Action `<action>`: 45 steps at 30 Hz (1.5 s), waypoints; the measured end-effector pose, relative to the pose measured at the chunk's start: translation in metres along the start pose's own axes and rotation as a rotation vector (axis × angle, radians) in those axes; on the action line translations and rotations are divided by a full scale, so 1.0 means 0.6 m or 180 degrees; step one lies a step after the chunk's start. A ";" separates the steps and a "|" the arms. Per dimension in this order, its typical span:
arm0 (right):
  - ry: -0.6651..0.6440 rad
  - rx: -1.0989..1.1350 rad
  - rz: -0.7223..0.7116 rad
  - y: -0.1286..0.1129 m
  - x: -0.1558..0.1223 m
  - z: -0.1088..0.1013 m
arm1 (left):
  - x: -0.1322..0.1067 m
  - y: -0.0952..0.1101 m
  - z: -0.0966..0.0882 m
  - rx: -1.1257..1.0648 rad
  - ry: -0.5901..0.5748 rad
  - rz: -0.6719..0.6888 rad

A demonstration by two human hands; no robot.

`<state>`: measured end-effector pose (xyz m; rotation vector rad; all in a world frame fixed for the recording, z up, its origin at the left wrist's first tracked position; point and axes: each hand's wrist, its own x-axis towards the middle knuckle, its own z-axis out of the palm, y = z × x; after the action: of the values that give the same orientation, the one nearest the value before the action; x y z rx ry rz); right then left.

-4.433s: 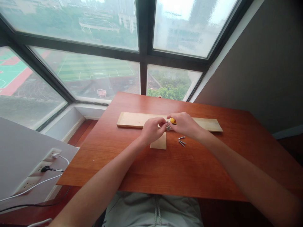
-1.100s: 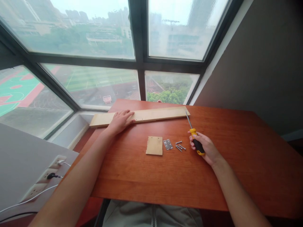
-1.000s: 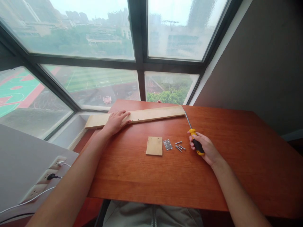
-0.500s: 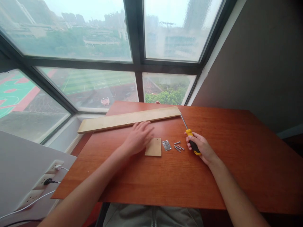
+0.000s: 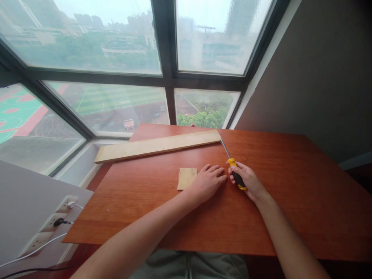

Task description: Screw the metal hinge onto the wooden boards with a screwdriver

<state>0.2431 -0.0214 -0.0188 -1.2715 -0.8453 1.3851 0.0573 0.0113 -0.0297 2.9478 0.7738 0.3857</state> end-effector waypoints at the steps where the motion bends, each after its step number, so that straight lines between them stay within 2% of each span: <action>1: 0.0001 -0.0032 -0.0003 0.001 0.000 0.000 | 0.000 -0.005 0.002 -0.0056 0.0021 -0.0009; 5: 0.0039 -0.0105 -0.0036 0.004 0.000 -0.001 | -0.014 -0.031 -0.002 -0.0300 0.0173 -0.0036; 8: 0.0062 -0.0187 -0.0080 0.004 -0.001 0.003 | -0.041 -0.059 -0.015 -0.0336 0.0281 -0.0300; 15: 0.0134 -0.0379 -0.0092 0.012 -0.006 0.020 | -0.108 -0.125 -0.049 -0.0294 0.0278 -0.0638; 22: 0.0146 -0.0422 -0.0106 0.017 -0.003 0.019 | -0.156 -0.183 -0.068 -0.0244 0.0151 -0.0725; 26: 0.0155 -0.0409 -0.0093 0.015 -0.004 0.021 | -0.162 -0.194 -0.068 -0.0039 0.0169 -0.0672; 28: 0.0150 -0.0394 -0.0088 0.012 -0.006 0.021 | -0.153 -0.183 -0.065 0.0055 0.0203 -0.0586; 30: 0.0137 -0.0337 -0.0086 0.009 -0.009 0.020 | -0.135 -0.156 -0.059 0.0079 0.0273 -0.0512; 32: 0.0117 -0.0247 -0.0093 0.006 -0.011 0.018 | -0.112 -0.114 -0.051 0.0031 0.0305 -0.0373; 35: 0.0105 -0.0154 -0.0111 0.005 -0.011 0.013 | -0.074 -0.039 -0.036 -0.0033 0.0140 -0.0014; 39: 0.0139 -0.0023 -0.0131 0.007 -0.007 0.006 | -0.039 0.038 -0.015 -0.0176 0.0107 0.0045; 42: 0.0189 0.0071 -0.0146 0.009 -0.004 0.002 | -0.028 0.059 -0.003 -0.0253 0.0024 0.0002; 45: 0.0184 0.0112 -0.0145 0.011 -0.002 -0.001 | -0.027 0.057 0.002 -0.0300 -0.0072 -0.0022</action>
<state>0.2420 -0.0241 -0.0250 -1.2523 -0.8023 1.3156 0.0602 -0.0265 -0.0299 2.8563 0.7416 0.3770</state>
